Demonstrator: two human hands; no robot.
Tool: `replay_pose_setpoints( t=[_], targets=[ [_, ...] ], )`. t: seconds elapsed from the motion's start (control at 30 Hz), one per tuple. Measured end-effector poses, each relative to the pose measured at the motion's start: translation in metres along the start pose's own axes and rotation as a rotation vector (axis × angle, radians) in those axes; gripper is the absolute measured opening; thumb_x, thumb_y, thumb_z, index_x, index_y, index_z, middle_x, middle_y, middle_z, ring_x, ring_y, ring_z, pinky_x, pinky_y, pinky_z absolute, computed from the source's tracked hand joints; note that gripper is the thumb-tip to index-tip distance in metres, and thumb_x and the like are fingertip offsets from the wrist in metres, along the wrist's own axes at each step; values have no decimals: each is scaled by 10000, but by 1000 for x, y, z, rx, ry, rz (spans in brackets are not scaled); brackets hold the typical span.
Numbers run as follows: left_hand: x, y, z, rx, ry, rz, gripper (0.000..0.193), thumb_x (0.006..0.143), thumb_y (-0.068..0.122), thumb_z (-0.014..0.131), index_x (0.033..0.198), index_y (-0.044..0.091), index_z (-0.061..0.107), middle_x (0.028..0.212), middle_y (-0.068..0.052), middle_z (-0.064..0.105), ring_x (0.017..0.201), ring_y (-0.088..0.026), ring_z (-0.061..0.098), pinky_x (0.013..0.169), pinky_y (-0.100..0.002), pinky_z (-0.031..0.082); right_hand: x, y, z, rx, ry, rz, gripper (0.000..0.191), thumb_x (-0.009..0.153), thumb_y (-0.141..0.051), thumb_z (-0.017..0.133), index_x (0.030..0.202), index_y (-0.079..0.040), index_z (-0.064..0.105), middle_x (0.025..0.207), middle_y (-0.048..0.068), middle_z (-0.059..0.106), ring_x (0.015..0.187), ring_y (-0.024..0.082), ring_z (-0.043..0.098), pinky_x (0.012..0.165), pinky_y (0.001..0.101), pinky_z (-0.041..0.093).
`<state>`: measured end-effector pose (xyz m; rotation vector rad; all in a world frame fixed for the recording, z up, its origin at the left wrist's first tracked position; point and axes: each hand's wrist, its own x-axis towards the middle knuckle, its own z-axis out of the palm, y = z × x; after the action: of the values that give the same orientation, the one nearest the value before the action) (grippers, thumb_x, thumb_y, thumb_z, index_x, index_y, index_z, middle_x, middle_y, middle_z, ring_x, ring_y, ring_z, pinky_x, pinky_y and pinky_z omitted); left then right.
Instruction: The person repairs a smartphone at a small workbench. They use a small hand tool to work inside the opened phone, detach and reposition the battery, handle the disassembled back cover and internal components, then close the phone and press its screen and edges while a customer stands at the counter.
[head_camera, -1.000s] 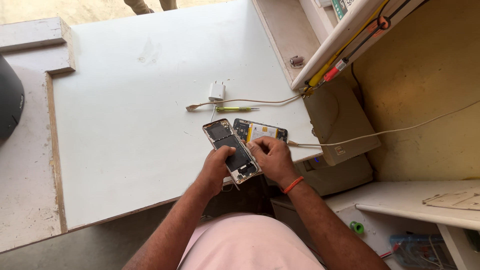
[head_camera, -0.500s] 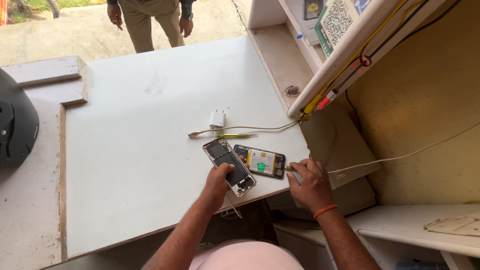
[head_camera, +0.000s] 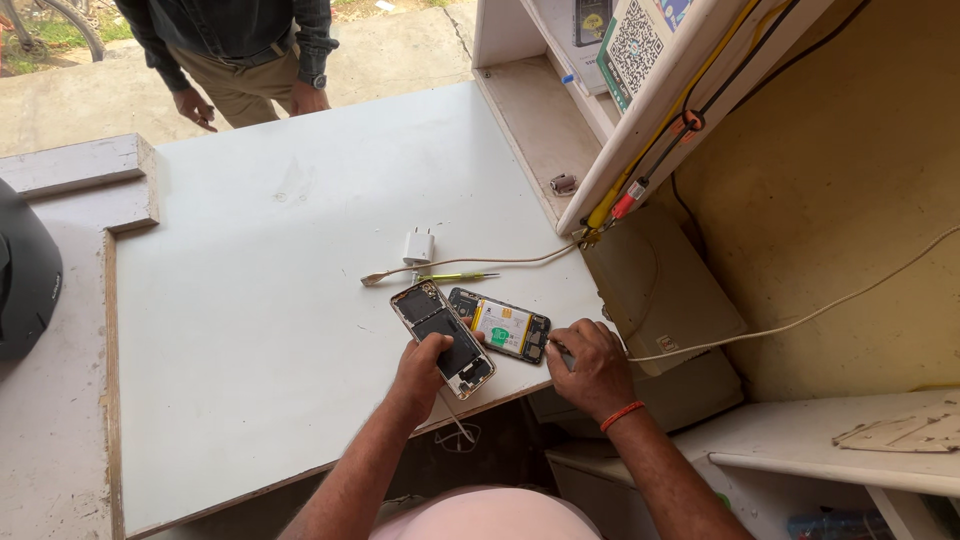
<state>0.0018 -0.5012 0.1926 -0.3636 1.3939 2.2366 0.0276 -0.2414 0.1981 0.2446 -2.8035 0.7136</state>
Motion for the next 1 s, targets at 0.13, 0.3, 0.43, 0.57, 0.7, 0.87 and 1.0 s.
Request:
replay_pose_setpoints(
  t=[0.13, 0.3, 0.43, 0.57, 0.7, 0.87, 1.0],
  targets=[
    [1, 0, 4, 7, 8, -17, 567, 881, 159, 375, 1381, -41, 553, 1212, -209, 742, 1043, -235, 722, 917, -390, 611, 2, 7, 4, 2, 44, -50, 112, 809, -189, 728, 883, -106, 715, 850, 44, 620, 850, 252, 619, 785, 435, 523],
    [-1, -1, 9, -17, 3, 2, 567, 896, 165, 376, 1392, -52, 547, 1215, -219, 745, 1064, -242, 723, 935, -377, 614, 8, 12, 10, -60, 40, -70, 80, 732, -147, 707, 774, -101, 657, 807, 55, 592, 812, 267, 597, 747, 445, 520],
    [-2, 0, 11, 24, 35, -21, 578, 884, 165, 369, 1399, -30, 543, 1219, -206, 739, 1082, -241, 721, 922, -401, 624, 10, 15, 9, -37, 12, -52, 79, 715, -145, 710, 746, -100, 653, 787, 56, 596, 803, 268, 597, 749, 443, 524],
    [-1, 2, 9, 18, -2, -2, 595, 879, 168, 363, 1414, -37, 524, 1227, -217, 731, 1100, -250, 720, 941, -401, 623, 9, 21, 4, -3, 89, -40, 60, 785, -136, 699, 835, -109, 720, 870, 45, 654, 870, 252, 629, 835, 424, 536],
    [0, 0, 6, -1, -5, 2, 598, 876, 165, 367, 1414, -48, 518, 1221, -222, 728, 1100, -254, 716, 944, -408, 618, 19, 28, -1, -49, 134, -26, 136, 850, -155, 731, 968, -109, 780, 933, 52, 687, 939, 272, 631, 906, 431, 510],
    [1, -5, 3, 11, 1, 24, 601, 866, 162, 380, 1405, -64, 518, 1172, -230, 732, 1071, -264, 719, 942, -409, 614, 34, 25, -5, -57, 123, 12, 192, 849, -142, 724, 1022, -101, 796, 1000, 73, 703, 991, 279, 634, 936, 431, 507],
    [0, -10, -1, -9, -6, 73, 593, 865, 154, 399, 1397, -83, 511, 1147, -236, 731, 1057, -268, 721, 941, -407, 611, 35, 7, -3, 99, 47, -33, 203, 924, -155, 692, 1102, -97, 771, 1098, 78, 717, 1066, 265, 644, 975, 414, 524]
  ],
)
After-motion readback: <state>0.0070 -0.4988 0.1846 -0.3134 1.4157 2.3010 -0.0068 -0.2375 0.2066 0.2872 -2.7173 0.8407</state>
